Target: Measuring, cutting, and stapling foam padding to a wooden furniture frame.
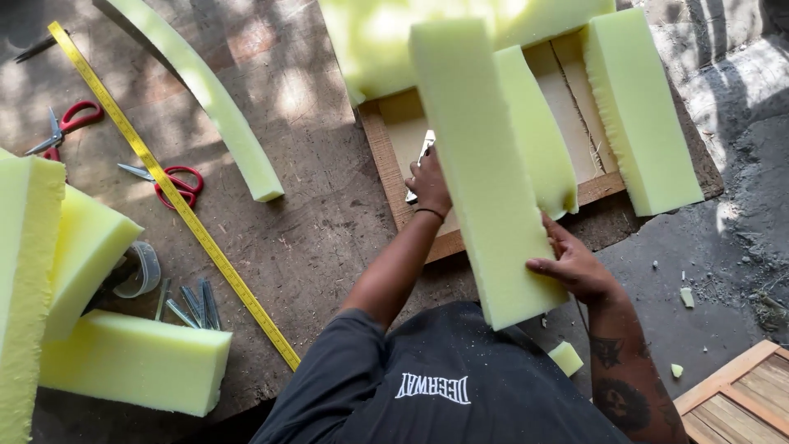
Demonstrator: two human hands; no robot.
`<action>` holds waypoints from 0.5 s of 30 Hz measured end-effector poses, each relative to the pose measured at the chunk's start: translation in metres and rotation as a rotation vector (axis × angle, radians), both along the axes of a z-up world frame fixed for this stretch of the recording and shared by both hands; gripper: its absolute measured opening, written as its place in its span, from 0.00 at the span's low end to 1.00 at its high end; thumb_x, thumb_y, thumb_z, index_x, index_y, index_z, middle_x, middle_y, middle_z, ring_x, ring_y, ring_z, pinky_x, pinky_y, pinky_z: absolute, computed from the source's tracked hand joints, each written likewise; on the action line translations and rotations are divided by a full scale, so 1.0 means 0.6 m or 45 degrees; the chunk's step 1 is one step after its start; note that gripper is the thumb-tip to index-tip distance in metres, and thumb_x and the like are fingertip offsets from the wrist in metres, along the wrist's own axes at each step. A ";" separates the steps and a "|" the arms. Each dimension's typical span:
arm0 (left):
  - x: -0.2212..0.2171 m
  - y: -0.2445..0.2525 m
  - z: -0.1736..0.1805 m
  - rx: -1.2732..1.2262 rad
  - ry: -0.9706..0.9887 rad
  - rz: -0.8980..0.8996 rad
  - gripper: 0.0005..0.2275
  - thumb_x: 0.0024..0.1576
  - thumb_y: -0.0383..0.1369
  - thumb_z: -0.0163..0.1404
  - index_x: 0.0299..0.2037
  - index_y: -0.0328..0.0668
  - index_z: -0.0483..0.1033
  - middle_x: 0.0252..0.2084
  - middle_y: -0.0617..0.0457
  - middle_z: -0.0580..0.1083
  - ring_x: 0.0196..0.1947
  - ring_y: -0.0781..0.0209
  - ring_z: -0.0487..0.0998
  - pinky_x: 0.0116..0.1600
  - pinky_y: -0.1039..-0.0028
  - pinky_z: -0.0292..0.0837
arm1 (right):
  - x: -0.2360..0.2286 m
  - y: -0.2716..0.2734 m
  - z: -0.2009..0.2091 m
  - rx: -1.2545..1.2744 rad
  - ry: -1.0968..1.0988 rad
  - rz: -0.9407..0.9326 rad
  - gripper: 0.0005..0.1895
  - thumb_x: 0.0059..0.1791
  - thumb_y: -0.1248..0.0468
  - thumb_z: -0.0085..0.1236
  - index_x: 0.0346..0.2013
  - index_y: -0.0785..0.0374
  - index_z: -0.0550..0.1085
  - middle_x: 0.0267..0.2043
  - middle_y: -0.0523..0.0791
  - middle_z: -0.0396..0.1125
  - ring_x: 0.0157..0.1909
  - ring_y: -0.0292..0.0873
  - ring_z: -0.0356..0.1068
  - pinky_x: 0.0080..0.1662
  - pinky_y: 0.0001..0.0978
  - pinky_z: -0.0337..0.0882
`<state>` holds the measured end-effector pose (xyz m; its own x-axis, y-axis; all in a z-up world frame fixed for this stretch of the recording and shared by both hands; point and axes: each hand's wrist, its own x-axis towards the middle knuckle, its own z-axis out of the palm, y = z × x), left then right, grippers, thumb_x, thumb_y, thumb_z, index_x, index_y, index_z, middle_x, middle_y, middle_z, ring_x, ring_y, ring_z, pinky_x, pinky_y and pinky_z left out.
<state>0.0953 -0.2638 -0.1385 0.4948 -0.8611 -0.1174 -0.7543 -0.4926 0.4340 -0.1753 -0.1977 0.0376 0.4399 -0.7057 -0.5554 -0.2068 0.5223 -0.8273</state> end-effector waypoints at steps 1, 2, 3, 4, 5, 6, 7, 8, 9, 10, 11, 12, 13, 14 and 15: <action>0.029 0.034 0.044 0.000 -0.003 0.001 0.25 0.63 0.37 0.42 0.72 0.55 0.51 0.52 0.53 0.70 0.51 0.47 0.68 0.46 0.46 0.68 | 0.005 -0.002 0.017 0.000 -0.003 0.001 0.57 0.39 0.75 0.66 0.78 0.50 0.50 0.46 0.61 0.67 0.35 0.56 0.72 0.32 0.58 0.77; 0.058 0.068 0.088 -0.090 0.317 0.103 0.32 0.52 0.40 0.50 0.70 0.61 0.57 0.55 0.54 0.71 0.56 0.46 0.70 0.51 0.50 0.64 | 0.009 -0.005 0.033 -0.018 0.039 -0.012 0.57 0.39 0.76 0.65 0.79 0.53 0.50 0.47 0.62 0.66 0.37 0.59 0.72 0.34 0.60 0.76; 0.088 0.100 0.133 -0.185 0.634 0.207 0.38 0.41 0.43 0.58 0.68 0.67 0.63 0.58 0.55 0.73 0.60 0.46 0.72 0.56 0.54 0.60 | 0.015 -0.010 0.049 -0.038 0.078 -0.022 0.56 0.39 0.78 0.64 0.79 0.55 0.50 0.48 0.63 0.66 0.39 0.61 0.71 0.37 0.62 0.75; 0.120 0.136 0.148 -0.188 0.628 0.210 0.38 0.41 0.43 0.58 0.68 0.67 0.63 0.58 0.55 0.73 0.60 0.46 0.72 0.56 0.54 0.60 | 0.019 -0.011 0.022 -0.040 0.072 -0.019 0.56 0.39 0.78 0.64 0.79 0.55 0.50 0.48 0.63 0.66 0.39 0.61 0.71 0.37 0.62 0.75; 0.151 0.176 0.162 -0.199 0.615 0.324 0.37 0.42 0.38 0.59 0.68 0.63 0.65 0.53 0.52 0.72 0.55 0.47 0.73 0.56 0.53 0.64 | 0.024 -0.009 -0.007 0.008 0.061 0.009 0.56 0.39 0.77 0.66 0.78 0.55 0.51 0.49 0.64 0.66 0.40 0.61 0.72 0.38 0.62 0.76; 0.182 0.216 0.176 -0.210 0.601 0.437 0.36 0.43 0.34 0.59 0.67 0.59 0.67 0.49 0.49 0.71 0.50 0.49 0.74 0.57 0.52 0.68 | 0.028 -0.007 -0.036 0.055 0.050 0.037 0.56 0.39 0.77 0.67 0.78 0.54 0.51 0.51 0.64 0.67 0.41 0.61 0.72 0.39 0.61 0.77; 0.207 0.247 0.144 -0.205 0.594 0.439 0.36 0.43 0.34 0.59 0.67 0.59 0.67 0.49 0.49 0.71 0.50 0.49 0.74 0.57 0.52 0.68 | 0.038 -0.005 -0.081 0.061 0.044 0.038 0.56 0.39 0.77 0.67 0.78 0.54 0.51 0.51 0.64 0.67 0.41 0.61 0.72 0.39 0.61 0.77; 0.233 0.279 0.112 -0.161 0.415 0.510 0.35 0.42 0.39 0.59 0.66 0.62 0.67 0.53 0.51 0.70 0.58 0.47 0.69 0.58 0.48 0.64 | 0.048 -0.003 -0.125 0.084 0.021 0.108 0.56 0.39 0.76 0.69 0.77 0.55 0.51 0.53 0.63 0.66 0.43 0.58 0.71 0.41 0.58 0.77; 0.258 0.310 0.080 -0.117 0.237 0.582 0.34 0.41 0.43 0.59 0.64 0.65 0.67 0.58 0.54 0.69 0.66 0.45 0.63 0.59 0.44 0.59 | 0.058 -0.003 -0.170 0.106 -0.001 0.182 0.56 0.39 0.74 0.71 0.77 0.56 0.51 0.55 0.63 0.66 0.45 0.56 0.70 0.43 0.54 0.78; 0.268 0.322 0.066 -0.115 0.231 0.587 0.34 0.41 0.43 0.59 0.64 0.65 0.67 0.58 0.54 0.69 0.66 0.45 0.63 0.59 0.44 0.59 | 0.070 -0.001 -0.200 0.109 -0.006 0.186 0.56 0.39 0.74 0.71 0.77 0.56 0.51 0.55 0.63 0.66 0.45 0.56 0.70 0.43 0.54 0.78; 0.278 0.338 0.052 -0.087 0.185 0.648 0.34 0.42 0.43 0.58 0.63 0.65 0.65 0.60 0.53 0.67 0.69 0.42 0.57 0.63 0.41 0.53 | 0.083 0.003 -0.230 0.135 -0.033 0.199 0.56 0.40 0.73 0.72 0.77 0.53 0.52 0.57 0.62 0.66 0.44 0.55 0.72 0.42 0.54 0.78; 0.288 0.355 0.038 -0.060 0.140 0.708 0.33 0.42 0.43 0.58 0.62 0.66 0.64 0.63 0.53 0.64 0.73 0.39 0.51 0.66 0.38 0.47 | 0.097 0.007 -0.261 0.162 -0.060 0.212 0.56 0.41 0.72 0.72 0.77 0.51 0.52 0.58 0.61 0.67 0.43 0.55 0.73 0.41 0.54 0.79; 0.282 0.360 0.037 -0.052 0.132 0.719 0.33 0.42 0.43 0.58 0.62 0.66 0.64 0.63 0.53 0.64 0.73 0.39 0.51 0.66 0.38 0.47 | 0.103 0.010 -0.258 0.171 -0.065 0.223 0.56 0.41 0.72 0.72 0.77 0.51 0.52 0.58 0.61 0.67 0.43 0.55 0.73 0.41 0.54 0.79; 0.277 0.364 0.037 -0.031 0.093 0.681 0.35 0.42 0.40 0.60 0.64 0.62 0.63 0.63 0.50 0.63 0.73 0.35 0.50 0.66 0.34 0.46 | 0.110 0.013 -0.255 0.172 -0.059 0.230 0.56 0.41 0.73 0.71 0.78 0.51 0.50 0.59 0.62 0.66 0.44 0.57 0.73 0.41 0.54 0.78; 0.272 0.364 0.037 -0.014 0.056 0.639 0.36 0.43 0.37 0.61 0.65 0.59 0.61 0.63 0.46 0.62 0.73 0.31 0.48 0.66 0.30 0.45 | 0.116 0.014 -0.252 0.169 -0.053 0.234 0.57 0.41 0.74 0.71 0.78 0.51 0.49 0.59 0.62 0.65 0.45 0.58 0.73 0.42 0.53 0.78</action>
